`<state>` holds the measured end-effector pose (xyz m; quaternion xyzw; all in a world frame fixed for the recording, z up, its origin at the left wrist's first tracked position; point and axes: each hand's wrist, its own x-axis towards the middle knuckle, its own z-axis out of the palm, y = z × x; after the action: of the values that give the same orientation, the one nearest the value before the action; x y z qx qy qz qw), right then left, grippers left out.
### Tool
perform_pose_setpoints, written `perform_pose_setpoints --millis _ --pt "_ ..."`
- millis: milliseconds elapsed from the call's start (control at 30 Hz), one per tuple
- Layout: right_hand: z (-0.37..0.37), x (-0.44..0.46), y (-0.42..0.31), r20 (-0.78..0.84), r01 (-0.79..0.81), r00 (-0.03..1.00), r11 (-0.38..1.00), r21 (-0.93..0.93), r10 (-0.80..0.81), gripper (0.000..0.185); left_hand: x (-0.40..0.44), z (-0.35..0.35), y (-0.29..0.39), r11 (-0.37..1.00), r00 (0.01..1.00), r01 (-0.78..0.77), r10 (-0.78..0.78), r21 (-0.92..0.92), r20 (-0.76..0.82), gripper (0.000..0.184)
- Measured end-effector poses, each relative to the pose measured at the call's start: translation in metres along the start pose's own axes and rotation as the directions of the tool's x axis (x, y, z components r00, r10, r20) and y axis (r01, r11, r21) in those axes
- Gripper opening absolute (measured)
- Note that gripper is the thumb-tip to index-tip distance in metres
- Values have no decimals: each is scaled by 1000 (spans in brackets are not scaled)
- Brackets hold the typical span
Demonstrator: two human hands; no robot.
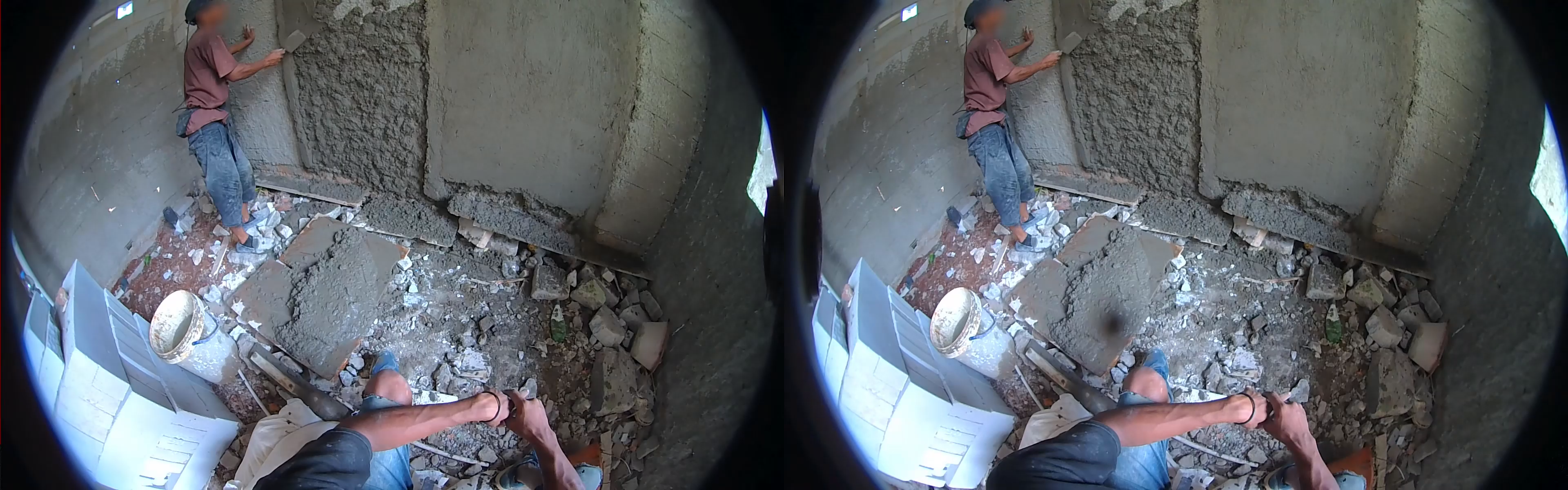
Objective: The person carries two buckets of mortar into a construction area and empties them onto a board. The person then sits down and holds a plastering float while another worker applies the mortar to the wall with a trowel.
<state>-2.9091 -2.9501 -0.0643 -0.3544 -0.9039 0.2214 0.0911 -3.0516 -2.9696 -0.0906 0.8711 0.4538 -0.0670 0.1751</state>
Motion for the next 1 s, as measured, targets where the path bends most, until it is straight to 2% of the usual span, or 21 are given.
perform_pose_setpoints --millis 67,133,233,367,433,467,533,767,867,933,967,1000 --pt "2 1 2 19 -35 999 999 -29 36 57 -4 -5 3 1000 1000 7 -7 -16 2 33" --pt "5 1 5 19 -34 999 999 -43 35 57 -14 -14 7 1000 994 15 -16 -9 -110 35" --pt "5 1 4 19 -33 999 998 -48 34 57 5 20 -6 999 989 -40 39 -8 -142 38" --pt "6 1 7 7 -16 1000 999 -35 17 56 12 27 -9 999 991 -52 50 -14 -124 38" --pt "6 1 7 10 -17 1000 999 -40 17 56 6 8 -2 1000 998 -12 12 16 56 35" --pt "6 1 7 11 -17 1000 999 -45 17 56 6 10 -3 1000 998 -13 12 16 56 35" --pt "6 1 6 14 -17 1000 999 -47 18 56 6 16 -4 1000 999 -2 1 -11 -41 31" --pt "7 0 8 16 -18 1000 999 -46 19 54 3 9 -2 999 1000 -21 22 33 -17 30" --pt "4 1 4 12 -27 1000 999 -45 28 54 5 18 -6 1000 997 -21 21 6 -78 29" --pt "4 1 4 19 -28 999 998 -51 29 55 11 31 -8 995 990 67 -77 -80 -122 29" --pt "4 1 4 23 -31 999 998 -55 32 55 10 26 -6 994 990 65 -75 -88 -123 29" --pt "4 0 4 29 -37 999 998 -56 39 55 10 19 -4 998 997 47 -49 -44 -55 29"
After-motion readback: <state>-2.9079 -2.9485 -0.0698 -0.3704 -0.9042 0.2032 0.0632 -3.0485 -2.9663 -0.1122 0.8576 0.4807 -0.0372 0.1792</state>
